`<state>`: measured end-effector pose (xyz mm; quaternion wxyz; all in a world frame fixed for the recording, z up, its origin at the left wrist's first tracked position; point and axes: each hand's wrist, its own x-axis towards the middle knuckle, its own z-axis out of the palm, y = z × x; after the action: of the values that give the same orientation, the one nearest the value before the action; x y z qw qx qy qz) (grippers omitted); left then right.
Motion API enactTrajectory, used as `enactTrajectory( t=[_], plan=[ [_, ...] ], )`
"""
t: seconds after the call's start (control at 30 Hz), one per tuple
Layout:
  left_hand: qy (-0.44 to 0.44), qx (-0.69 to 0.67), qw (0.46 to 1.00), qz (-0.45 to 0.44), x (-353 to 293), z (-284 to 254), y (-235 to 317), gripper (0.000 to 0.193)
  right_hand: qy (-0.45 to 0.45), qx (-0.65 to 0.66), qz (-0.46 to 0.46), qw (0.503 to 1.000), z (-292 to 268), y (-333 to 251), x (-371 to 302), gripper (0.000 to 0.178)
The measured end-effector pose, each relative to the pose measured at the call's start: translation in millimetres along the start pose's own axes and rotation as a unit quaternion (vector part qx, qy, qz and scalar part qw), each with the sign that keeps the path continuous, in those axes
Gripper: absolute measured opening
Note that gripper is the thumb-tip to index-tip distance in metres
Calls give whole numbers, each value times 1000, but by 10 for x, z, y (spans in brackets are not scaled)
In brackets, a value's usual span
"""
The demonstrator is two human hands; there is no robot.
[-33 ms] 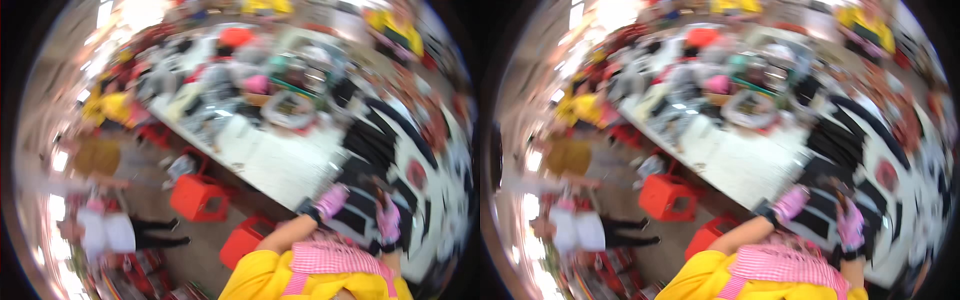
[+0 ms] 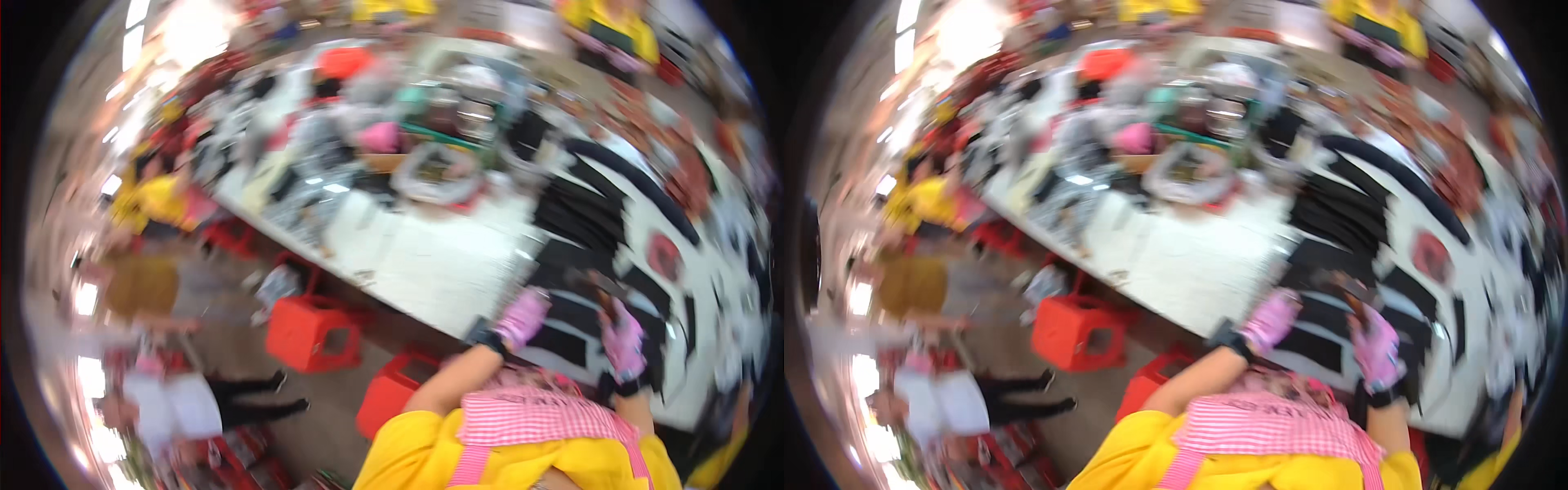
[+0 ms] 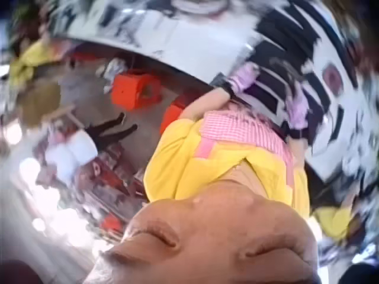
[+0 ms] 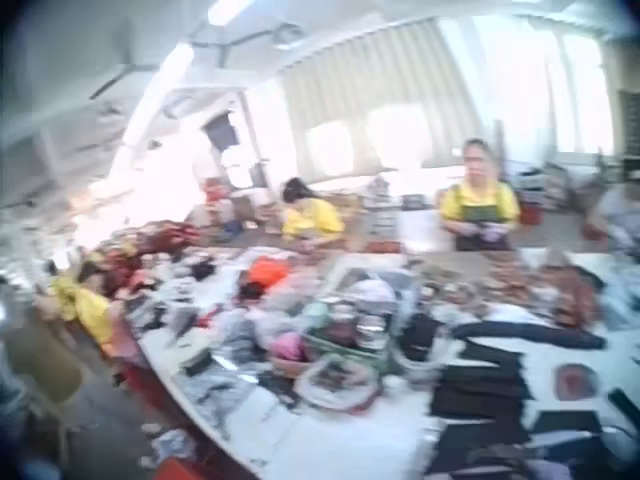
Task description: Hammering and assembling black shoe components on a workstation in a factory environment.
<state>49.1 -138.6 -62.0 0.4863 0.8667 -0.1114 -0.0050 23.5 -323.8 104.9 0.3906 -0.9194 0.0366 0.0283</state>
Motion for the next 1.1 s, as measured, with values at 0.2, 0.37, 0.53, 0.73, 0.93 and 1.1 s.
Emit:
enactTrajectory(
  t=[0.2, 0.37, 0.53, 0.73, 0.93, 1.1],
  plan=[
    [37, -180, 978, -98, 55, 48, -261, 5, 116, -56, -25, 991, 55, 374, -138, 33],
    [2, -244, 957, -159, 101, -7, -50, 6, 117, -67, 47, 990, 48, 563, -253, 33],
    [-9, -234, 961, -149, 79, 8, -115, 6, 116, -54, 51, 991, 85, 602, -252, 32],
    [8, -218, 968, -125, 52, 26, -105, 6, 106, -46, 13, 993, 64, 539, -202, 40],
    [24, -183, 977, -103, 19, 70, -146, 5, 76, -79, -26, 994, 23, 457, -176, 47],
    [56, -116, 992, -16, 50, 152, -99, 4, 36, -200, -80, 976, -54, 428, -140, 47]
  ],
)
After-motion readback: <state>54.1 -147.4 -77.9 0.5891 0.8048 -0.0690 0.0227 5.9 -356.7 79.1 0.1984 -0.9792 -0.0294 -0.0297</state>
